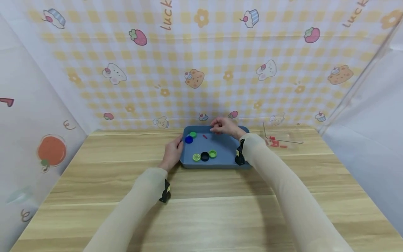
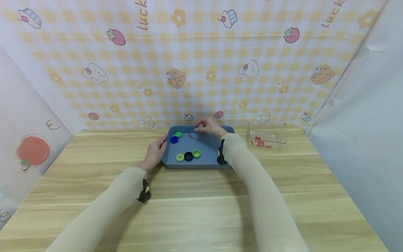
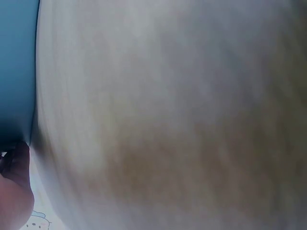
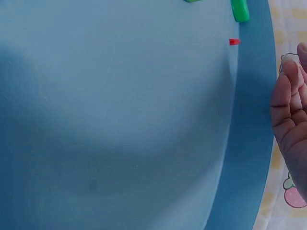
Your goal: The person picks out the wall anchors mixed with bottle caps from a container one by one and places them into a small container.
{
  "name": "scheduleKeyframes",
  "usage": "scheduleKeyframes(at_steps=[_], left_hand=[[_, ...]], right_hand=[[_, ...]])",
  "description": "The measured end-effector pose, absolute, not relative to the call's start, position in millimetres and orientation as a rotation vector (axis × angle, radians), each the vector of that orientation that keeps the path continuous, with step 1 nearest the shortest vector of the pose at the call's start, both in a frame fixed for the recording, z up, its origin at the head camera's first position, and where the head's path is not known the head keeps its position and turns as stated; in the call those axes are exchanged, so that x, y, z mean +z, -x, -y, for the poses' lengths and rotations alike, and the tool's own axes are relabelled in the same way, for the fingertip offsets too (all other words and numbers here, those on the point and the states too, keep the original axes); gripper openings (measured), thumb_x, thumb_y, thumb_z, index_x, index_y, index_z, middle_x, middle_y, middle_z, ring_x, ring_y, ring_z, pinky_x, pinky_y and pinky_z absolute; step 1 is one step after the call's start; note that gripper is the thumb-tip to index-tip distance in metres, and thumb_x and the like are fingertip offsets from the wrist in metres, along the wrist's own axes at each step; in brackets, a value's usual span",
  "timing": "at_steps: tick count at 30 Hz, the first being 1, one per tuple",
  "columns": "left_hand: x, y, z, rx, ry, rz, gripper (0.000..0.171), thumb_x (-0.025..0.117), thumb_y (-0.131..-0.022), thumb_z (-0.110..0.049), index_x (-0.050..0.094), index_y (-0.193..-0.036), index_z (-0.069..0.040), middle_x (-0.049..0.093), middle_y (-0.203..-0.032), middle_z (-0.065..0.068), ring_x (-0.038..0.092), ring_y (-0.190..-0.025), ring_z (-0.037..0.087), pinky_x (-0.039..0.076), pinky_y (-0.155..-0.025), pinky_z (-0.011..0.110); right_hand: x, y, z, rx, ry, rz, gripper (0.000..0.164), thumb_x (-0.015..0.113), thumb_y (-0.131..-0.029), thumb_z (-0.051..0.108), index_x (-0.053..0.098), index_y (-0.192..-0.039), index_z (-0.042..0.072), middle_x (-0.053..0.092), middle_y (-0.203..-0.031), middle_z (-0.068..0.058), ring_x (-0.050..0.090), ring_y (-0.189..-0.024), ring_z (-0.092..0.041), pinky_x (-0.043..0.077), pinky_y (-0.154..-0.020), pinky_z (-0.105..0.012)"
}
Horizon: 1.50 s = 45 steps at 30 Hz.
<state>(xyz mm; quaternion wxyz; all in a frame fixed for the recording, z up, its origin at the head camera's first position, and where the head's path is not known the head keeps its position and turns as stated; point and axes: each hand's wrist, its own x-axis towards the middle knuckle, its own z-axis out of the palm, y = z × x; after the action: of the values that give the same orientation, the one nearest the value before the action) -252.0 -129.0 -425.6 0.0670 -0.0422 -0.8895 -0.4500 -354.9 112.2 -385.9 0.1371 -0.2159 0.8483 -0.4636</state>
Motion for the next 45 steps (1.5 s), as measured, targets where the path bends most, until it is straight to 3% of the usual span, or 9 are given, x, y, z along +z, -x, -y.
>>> scheduleKeyframes(at_steps=[4, 10, 12, 19, 27, 45], left_hand=[[-423.5, 251.6, 127.4, -1.365, 0.130, 2.683, 0.040, 0.043, -0.099, -0.007, 0.043, -0.138, 0.002, 0.045, -0.141, 0.018, 0.043, -0.130, 0.030, 0.039, -0.107, 0.041], [-423.0, 250.3, 126.0, -1.379, 0.105, 2.685, 0.040, 0.043, -0.099, -0.008, 0.043, -0.138, 0.001, 0.045, -0.141, 0.016, 0.042, -0.131, 0.029, 0.038, -0.108, 0.040], [-423.8, 250.4, 125.9, -1.378, 0.099, 2.695, 0.041, 0.043, -0.099, -0.008, 0.043, -0.139, 0.001, 0.044, -0.142, 0.016, 0.041, -0.132, 0.029, 0.037, -0.108, 0.040], [-425.5, 250.0, 124.5, -1.373, 0.102, 2.708, 0.041, 0.043, -0.099, -0.009, 0.042, -0.139, 0.001, 0.044, -0.142, 0.016, 0.041, -0.132, 0.029, 0.038, -0.108, 0.040], [-428.2, 247.4, 124.2, -1.355, 0.110, 2.691, 0.040, 0.045, -0.098, -0.007, 0.044, -0.137, 0.002, 0.046, -0.140, 0.017, 0.044, -0.130, 0.029, 0.040, -0.106, 0.041], [-423.5, 247.2, 127.2, -1.348, 0.112, 2.682, 0.040, 0.045, -0.098, -0.006, 0.044, -0.137, 0.002, 0.046, -0.140, 0.017, 0.043, -0.130, 0.029, 0.040, -0.106, 0.041]], right_hand=[[-387.6, 356.5, -111.9, -1.270, 0.621, -2.461, 0.025, 0.065, -0.089, 0.011, 0.061, -0.110, -0.001, 0.066, -0.076, -0.009, 0.063, -0.071, -0.018, 0.055, -0.069, -0.032], [-390.0, 358.2, -109.6, -1.225, 0.707, -2.410, 0.028, 0.063, -0.089, 0.007, 0.060, -0.113, -0.006, 0.067, -0.087, -0.025, 0.064, -0.079, -0.035, 0.056, -0.072, -0.036], [-391.7, 359.1, -108.6, -1.214, 0.742, -2.391, 0.028, 0.063, -0.089, 0.006, 0.060, -0.113, -0.007, 0.067, -0.088, -0.026, 0.063, -0.076, -0.033, 0.056, -0.071, -0.036], [-402.0, 362.3, -107.4, -1.181, 0.785, -2.338, 0.030, 0.063, -0.088, 0.001, 0.058, -0.116, -0.007, 0.068, -0.079, -0.013, 0.060, -0.064, -0.011, 0.054, -0.064, -0.025], [-411.7, 361.9, -104.0, -1.155, 0.733, -2.330, 0.033, 0.063, -0.087, 0.000, 0.059, -0.120, -0.005, 0.070, -0.080, -0.012, 0.060, -0.062, -0.010, 0.053, -0.061, -0.024], [-411.4, 367.7, -91.6, -1.056, 0.752, -2.321, 0.038, 0.063, -0.088, 0.004, 0.058, -0.125, 0.000, 0.060, -0.065, 0.000, 0.050, -0.055, -0.009, 0.046, -0.055, -0.021]])
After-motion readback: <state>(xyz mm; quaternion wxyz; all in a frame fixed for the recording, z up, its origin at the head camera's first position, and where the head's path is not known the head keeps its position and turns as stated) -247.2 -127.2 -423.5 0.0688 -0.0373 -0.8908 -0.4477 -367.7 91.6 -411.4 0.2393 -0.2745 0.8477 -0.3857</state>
